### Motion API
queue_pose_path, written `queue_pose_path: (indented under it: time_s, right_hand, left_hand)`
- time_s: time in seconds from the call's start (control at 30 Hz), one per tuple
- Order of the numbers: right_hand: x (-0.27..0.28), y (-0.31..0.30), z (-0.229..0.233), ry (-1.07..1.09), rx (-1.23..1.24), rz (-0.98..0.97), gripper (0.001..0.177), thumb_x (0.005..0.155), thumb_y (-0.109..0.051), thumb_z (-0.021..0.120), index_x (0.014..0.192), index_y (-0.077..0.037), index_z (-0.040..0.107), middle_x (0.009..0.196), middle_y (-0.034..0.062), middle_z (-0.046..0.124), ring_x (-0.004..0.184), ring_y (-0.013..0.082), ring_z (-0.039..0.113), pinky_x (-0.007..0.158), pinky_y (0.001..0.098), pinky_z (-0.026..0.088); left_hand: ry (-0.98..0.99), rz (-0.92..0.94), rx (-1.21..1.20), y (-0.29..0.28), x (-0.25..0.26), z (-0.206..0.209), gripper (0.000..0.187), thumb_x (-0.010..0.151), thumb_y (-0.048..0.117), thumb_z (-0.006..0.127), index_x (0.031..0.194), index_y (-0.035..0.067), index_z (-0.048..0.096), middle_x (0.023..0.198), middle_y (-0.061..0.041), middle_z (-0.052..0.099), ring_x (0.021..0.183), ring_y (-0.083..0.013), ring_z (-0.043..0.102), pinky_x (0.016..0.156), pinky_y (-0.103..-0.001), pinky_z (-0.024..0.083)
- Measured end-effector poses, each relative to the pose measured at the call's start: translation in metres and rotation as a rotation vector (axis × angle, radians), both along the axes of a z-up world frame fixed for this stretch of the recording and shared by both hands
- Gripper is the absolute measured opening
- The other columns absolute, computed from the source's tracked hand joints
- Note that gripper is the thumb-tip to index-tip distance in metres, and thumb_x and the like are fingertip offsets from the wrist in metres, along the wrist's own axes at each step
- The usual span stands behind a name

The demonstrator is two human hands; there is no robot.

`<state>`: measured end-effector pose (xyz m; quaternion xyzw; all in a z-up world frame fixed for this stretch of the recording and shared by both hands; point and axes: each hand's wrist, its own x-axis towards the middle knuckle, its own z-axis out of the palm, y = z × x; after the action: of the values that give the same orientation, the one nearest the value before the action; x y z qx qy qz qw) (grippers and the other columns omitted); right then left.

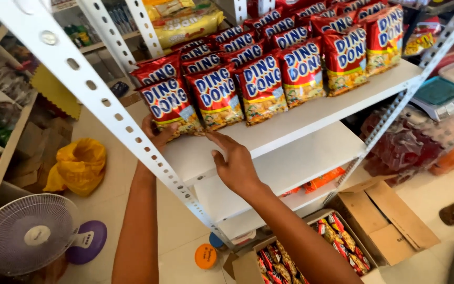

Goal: Stocking bags of snacks from a cardboard box onto a store shelf.

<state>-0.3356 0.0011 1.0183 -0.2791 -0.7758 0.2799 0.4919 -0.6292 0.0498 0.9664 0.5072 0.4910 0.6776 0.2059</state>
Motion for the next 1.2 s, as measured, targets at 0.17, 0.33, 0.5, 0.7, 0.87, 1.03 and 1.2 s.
queue_pose_path:
  time_s: [0.17, 0.33, 0.5, 0.7, 0.87, 1.03, 1.2]
  right_hand:
    - [0.061, -0.030, 0.006, 0.034, -0.125, -0.062, 0.037, 0.094, -0.003, 0.065, 0.130, -0.011, 0.066, 0.137, 0.0095, 0.067, 0.114, 0.0297, 0.070, 0.076, 0.0357, 0.059]
    - [0.119, -0.027, -0.031, 0.065, -0.177, -0.093, 0.034, 0.093, -0.004, 0.066, 0.127, -0.010, 0.068, 0.131, 0.0068, 0.071, 0.107, 0.0213, 0.073, 0.073, 0.0319, 0.059]
    - [0.184, -0.008, -0.117, 0.131, -0.268, -0.065, 0.031, 0.096, -0.003, 0.066, 0.126, -0.008, 0.070, 0.121, 0.0063, 0.073, 0.101, 0.0149, 0.073, 0.084, 0.0289, 0.060]
    - [0.265, -0.014, -0.196, -0.026, -0.629, -0.189, 0.027, 0.096, -0.008, 0.068, 0.122, -0.009, 0.074, 0.099, 0.0054, 0.077, 0.082, 0.0126, 0.064, 0.073, 0.0286, 0.054]
    - [0.313, -0.019, -0.288, -0.184, -0.767, -0.280, 0.027, 0.091, -0.014, 0.071, 0.116, -0.007, 0.076, 0.090, -0.0002, 0.076, 0.077, 0.0095, 0.068, 0.072, 0.0283, 0.055]
    - [0.358, -0.039, -0.404, -0.120, -0.941, -0.314, 0.023, 0.094, -0.013, 0.070, 0.115, -0.005, 0.076, 0.096, 0.0027, 0.077, 0.084, 0.0119, 0.068, 0.076, 0.0298, 0.055]
    - [0.388, -0.061, -0.479, -0.039, -1.136, -0.435, 0.026, 0.095, -0.011, 0.067, 0.119, -0.005, 0.075, 0.103, 0.0033, 0.078, 0.090, 0.0133, 0.071, 0.080, 0.0310, 0.056]
  left_hand:
    - [0.072, -0.136, 0.105, -0.013, 0.008, 0.014, 0.080, 0.084, 0.025, 0.089, 0.149, -0.001, 0.050, 0.131, -0.013, 0.067, 0.116, -0.0185, 0.067, 0.101, -0.033, 0.058]
    - [0.010, 0.050, 0.157, -0.032, -0.008, -0.015, 0.081, 0.090, 0.019, 0.087, 0.153, 0.004, 0.039, 0.130, -0.011, 0.064, 0.120, -0.0178, 0.064, 0.103, -0.036, 0.057]
    - [-0.051, 0.188, 0.140, -0.107, -0.042, -0.056, 0.053, 0.112, 0.019, 0.072, 0.153, 0.002, 0.044, 0.129, -0.009, 0.059, 0.117, -0.0186, 0.059, 0.105, -0.036, 0.054]
    - [-0.386, 0.476, -0.059, -0.226, 0.000, -0.178, 0.049, 0.114, 0.034, 0.066, 0.152, 0.013, 0.044, 0.128, -0.009, 0.065, 0.116, -0.0258, 0.065, 0.098, -0.043, 0.057]
    - [-0.883, 0.247, -0.234, -0.280, 0.038, -0.333, 0.032, 0.110, 0.034, 0.048, 0.125, 0.008, 0.058, 0.123, -0.013, 0.065, 0.109, -0.0354, 0.066, 0.097, -0.054, 0.058]
    - [-0.851, 0.363, -0.701, -0.256, 0.183, -0.430, 0.042, 0.097, 0.025, 0.056, 0.130, -0.001, 0.060, 0.112, -0.018, 0.069, 0.097, -0.0345, 0.069, 0.091, -0.046, 0.058]
    - [-0.789, 0.134, -0.957, -0.226, 0.266, -0.535, 0.038, 0.091, 0.009, 0.067, 0.127, 0.001, 0.063, 0.105, -0.015, 0.071, 0.087, -0.0286, 0.071, 0.079, -0.038, 0.060]
